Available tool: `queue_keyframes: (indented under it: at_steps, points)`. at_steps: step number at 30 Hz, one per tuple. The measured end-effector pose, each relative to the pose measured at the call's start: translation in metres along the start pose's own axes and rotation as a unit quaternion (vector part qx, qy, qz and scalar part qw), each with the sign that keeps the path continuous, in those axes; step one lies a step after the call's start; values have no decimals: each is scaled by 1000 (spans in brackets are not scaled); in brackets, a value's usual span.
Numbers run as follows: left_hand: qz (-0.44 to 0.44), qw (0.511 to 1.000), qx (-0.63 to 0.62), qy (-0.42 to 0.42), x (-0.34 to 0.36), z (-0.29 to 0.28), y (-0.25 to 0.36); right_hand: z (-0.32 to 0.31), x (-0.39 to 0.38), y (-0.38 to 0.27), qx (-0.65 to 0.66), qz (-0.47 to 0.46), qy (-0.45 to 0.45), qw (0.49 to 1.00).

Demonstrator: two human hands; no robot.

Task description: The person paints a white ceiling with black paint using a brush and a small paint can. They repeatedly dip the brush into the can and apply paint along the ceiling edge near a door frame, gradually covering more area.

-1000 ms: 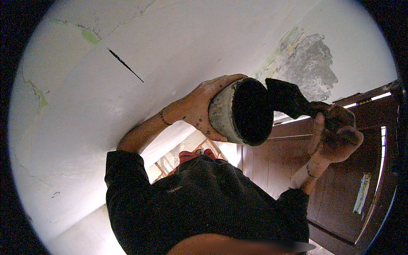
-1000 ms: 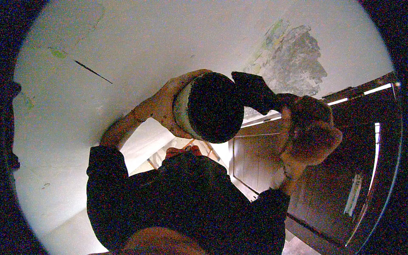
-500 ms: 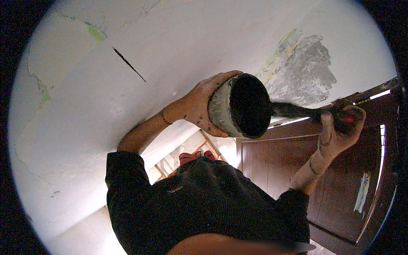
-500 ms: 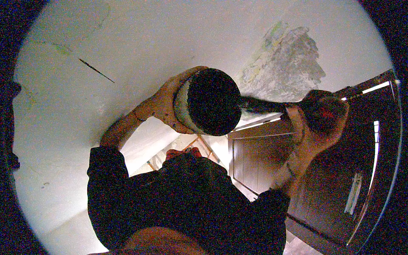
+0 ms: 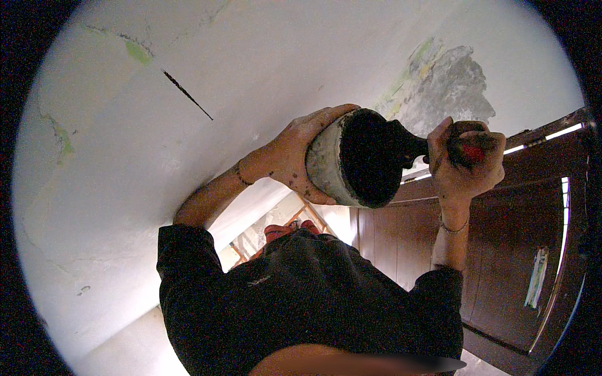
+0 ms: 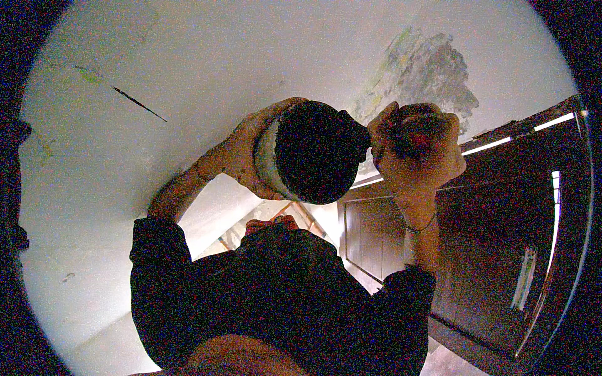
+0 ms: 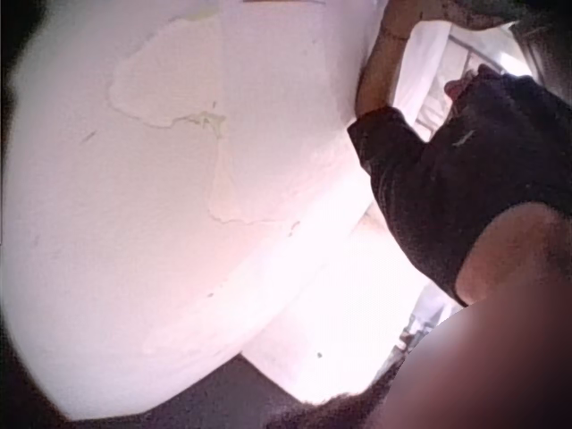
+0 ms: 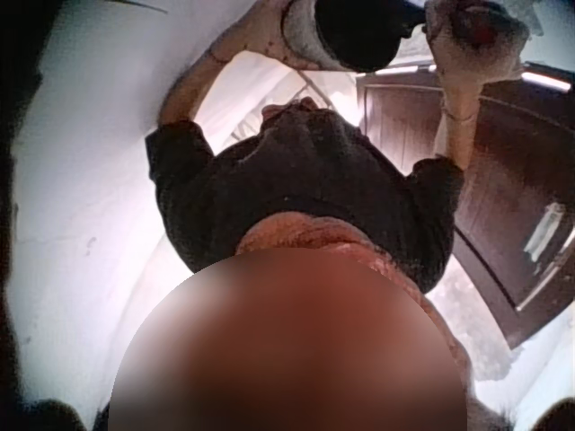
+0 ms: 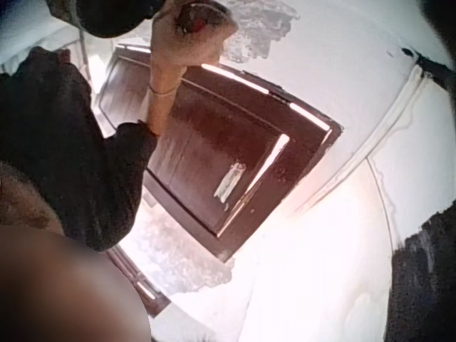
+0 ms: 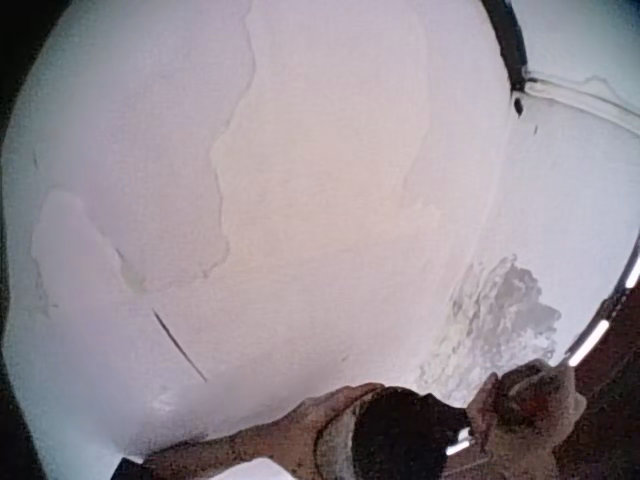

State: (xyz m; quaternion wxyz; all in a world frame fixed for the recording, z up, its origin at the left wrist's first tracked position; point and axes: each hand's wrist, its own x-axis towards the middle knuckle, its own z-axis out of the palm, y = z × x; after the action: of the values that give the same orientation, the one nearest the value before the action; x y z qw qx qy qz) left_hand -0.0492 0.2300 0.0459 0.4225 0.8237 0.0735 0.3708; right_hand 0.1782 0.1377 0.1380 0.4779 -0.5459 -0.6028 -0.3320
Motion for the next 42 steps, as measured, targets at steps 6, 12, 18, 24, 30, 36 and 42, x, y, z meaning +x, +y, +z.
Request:
queue_keyframes:
  at_steps: [6, 12, 18, 24, 30, 36, 42]
  points:
    - [38, 998, 49, 5, -1, -3, 5, -8, 0, -20, -64, 32, -28, 997]
    - [45, 997, 69, -4, -1, -4, 10, -16, 3, -27, -104, -3, -13, 995]
    - [44, 996, 83, -1, -2, -3, 13, -22, 5, -23, -42, 41, -32, 998]
    - [61, 993, 101, -8, -4, -7, 14, -22, 7, -11, -7, -5, 28, 1000]
    - [45, 993, 106, -16, -3, -9, 15, -23, 10, -4, 5, 31, 58, 998]
    - [52, 993, 109, -17, -4, -9, 15, -25, 9, -3, 84, 75, 80, 990]
    - [38, 992, 114, -24, -4, -10, 16, -27, 12, 7, 88, 90, 86, 988]
